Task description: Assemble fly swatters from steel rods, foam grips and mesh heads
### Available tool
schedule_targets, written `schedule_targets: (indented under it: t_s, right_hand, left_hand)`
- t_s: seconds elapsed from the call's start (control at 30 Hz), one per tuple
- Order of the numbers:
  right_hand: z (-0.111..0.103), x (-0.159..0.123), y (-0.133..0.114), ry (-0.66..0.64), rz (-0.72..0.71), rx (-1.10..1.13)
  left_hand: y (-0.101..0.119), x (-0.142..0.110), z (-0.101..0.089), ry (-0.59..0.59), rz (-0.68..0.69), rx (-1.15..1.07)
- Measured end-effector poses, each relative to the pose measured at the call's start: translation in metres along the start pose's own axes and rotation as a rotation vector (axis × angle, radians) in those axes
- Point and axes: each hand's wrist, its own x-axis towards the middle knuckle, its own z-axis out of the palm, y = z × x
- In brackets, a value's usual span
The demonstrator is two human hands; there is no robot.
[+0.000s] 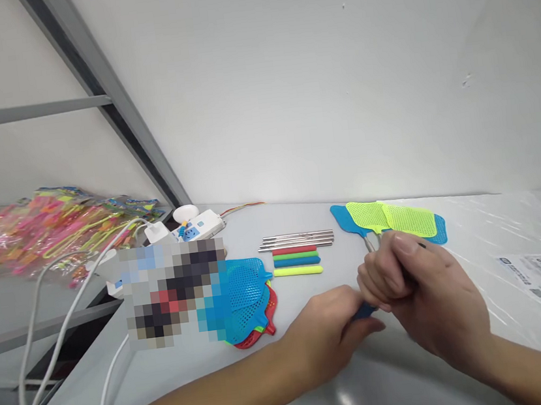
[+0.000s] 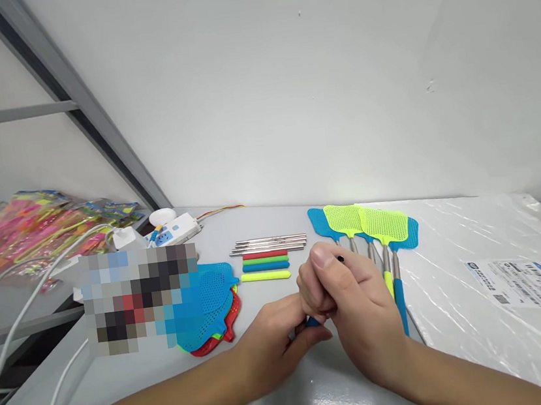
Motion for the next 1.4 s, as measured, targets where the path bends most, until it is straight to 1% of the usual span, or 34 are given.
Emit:
schedule_targets:
  t_s: [0.17,0.3,0.47,0.6,0.73,0.87,1.03,1.2,1.4]
  right_hand:
    - [0.003,-0.003,0.003,0.01,-0.042,-0.014]
    - [0.001,-0.005,0.007,-0.056,-0.043,-0.033]
    - [-0.001,-0.006,0.015,-0.098,-0.046,-0.053]
    - [-0.005,-0.01,0.022,-0.149,-0.024,-0.047]
    - [-0.01,-0.014,0.027,-0.194,-0.018,-0.13]
    - [-0.015,-0.014,0.031,-0.231,-0.006,-0.191]
    - [-0.017,-0.014,0.033,-0.277,-0.009,-0.194]
    - [-0.018,-0.015,0.031,-0.295,0.014,-0.227]
    - [-0.016,-0.011,0.03,-0.262,0.025,-0.197]
  left_hand:
    - [-0.001,0.0,0.001,0.013,0.009,-0.019]
    - [-0.001,0.0,0.001,0.008,0.008,-0.034]
    - [-0.002,-0.001,0.001,0.01,0.025,-0.099]
    - [0.0,-0.002,0.0,-0.023,0.008,-0.156]
    - [0.001,-0.003,-0.001,-0.023,-0.001,-0.189]
    - [0.001,-0.004,-0.001,-0.039,-0.012,-0.179]
    - [0.003,-0.005,-0.002,-0.062,-0.044,-0.152]
    - [0.003,-0.005,-0.003,-0.081,-0.057,-0.147]
    - [0.0,-0.005,-0.001,-0.048,-0.044,-0.111]
